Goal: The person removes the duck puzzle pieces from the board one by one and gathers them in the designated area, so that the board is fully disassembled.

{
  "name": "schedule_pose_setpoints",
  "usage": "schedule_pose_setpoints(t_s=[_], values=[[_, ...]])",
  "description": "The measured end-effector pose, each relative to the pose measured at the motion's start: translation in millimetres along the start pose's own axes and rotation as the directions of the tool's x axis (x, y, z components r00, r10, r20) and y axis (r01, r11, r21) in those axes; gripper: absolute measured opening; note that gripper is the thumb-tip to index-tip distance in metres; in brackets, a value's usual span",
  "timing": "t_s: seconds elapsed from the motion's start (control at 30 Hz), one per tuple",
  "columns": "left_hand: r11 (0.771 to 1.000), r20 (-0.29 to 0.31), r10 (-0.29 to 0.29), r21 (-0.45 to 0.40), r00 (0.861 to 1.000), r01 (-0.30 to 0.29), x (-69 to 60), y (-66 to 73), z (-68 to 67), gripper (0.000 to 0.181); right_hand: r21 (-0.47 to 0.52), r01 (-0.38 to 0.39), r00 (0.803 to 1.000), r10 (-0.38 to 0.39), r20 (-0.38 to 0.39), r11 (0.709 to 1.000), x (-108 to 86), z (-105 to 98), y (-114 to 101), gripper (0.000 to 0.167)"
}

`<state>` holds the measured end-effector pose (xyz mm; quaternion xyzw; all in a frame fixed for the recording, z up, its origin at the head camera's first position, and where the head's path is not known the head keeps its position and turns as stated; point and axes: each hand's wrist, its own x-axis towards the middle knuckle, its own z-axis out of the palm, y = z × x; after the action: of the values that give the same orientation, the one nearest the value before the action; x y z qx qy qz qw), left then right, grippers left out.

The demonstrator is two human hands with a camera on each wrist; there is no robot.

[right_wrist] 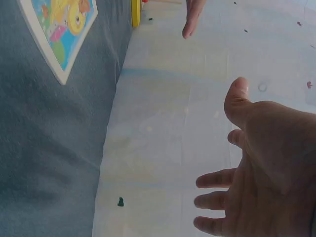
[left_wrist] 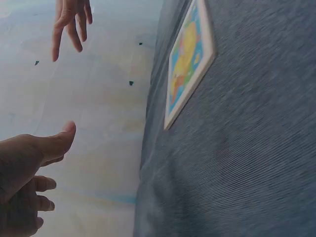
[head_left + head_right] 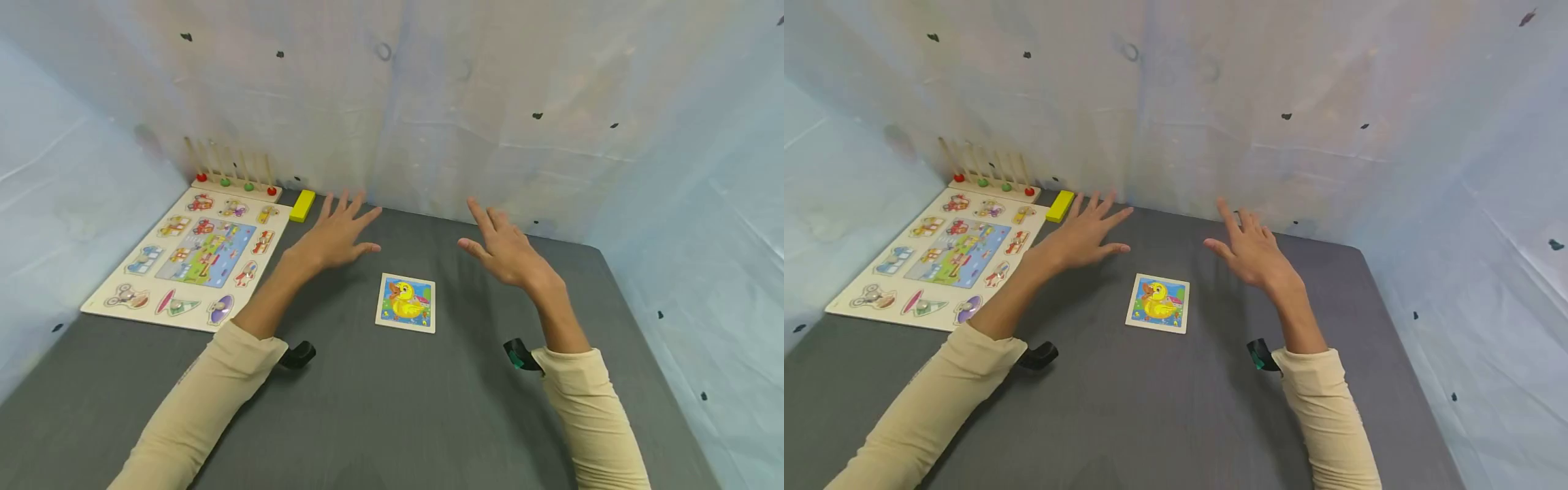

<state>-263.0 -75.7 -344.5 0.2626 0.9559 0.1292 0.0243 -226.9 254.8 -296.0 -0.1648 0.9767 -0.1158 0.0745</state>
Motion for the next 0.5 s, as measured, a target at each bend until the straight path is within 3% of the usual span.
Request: schedule_pose_setpoints(t_s=[0.2,0.33,0.4,0.5], values=[[1.000,0.061,0.016,-0.002,0.998,-0.016,-7.1,8.2,13.1,0.080,0.031,0.012,0.999,-0.014,0.043,0.999,-0.3,10,-9,0.079],[1.000,0.134,0.016,0.015,0.991,-0.018,-9.0,16.8,21.2,0.084,0.011,0.025,0.995,-0.026,0.091,1.000,3.4,21,-16,0.077],[0.999,0.188,0.011,0.037,0.982,-0.019,-9.3,20.7,25.3,0.087,0.000,0.058,0.991,-0.058,0.123,0.998,7.6,29,-21,0.076],[0.998,0.287,0.001,0.062,0.958,-0.020,-11.0,27.8,29.1,0.092,-0.011,0.107,0.979,-0.104,0.177,0.994,14.7,42,-30,0.071]])
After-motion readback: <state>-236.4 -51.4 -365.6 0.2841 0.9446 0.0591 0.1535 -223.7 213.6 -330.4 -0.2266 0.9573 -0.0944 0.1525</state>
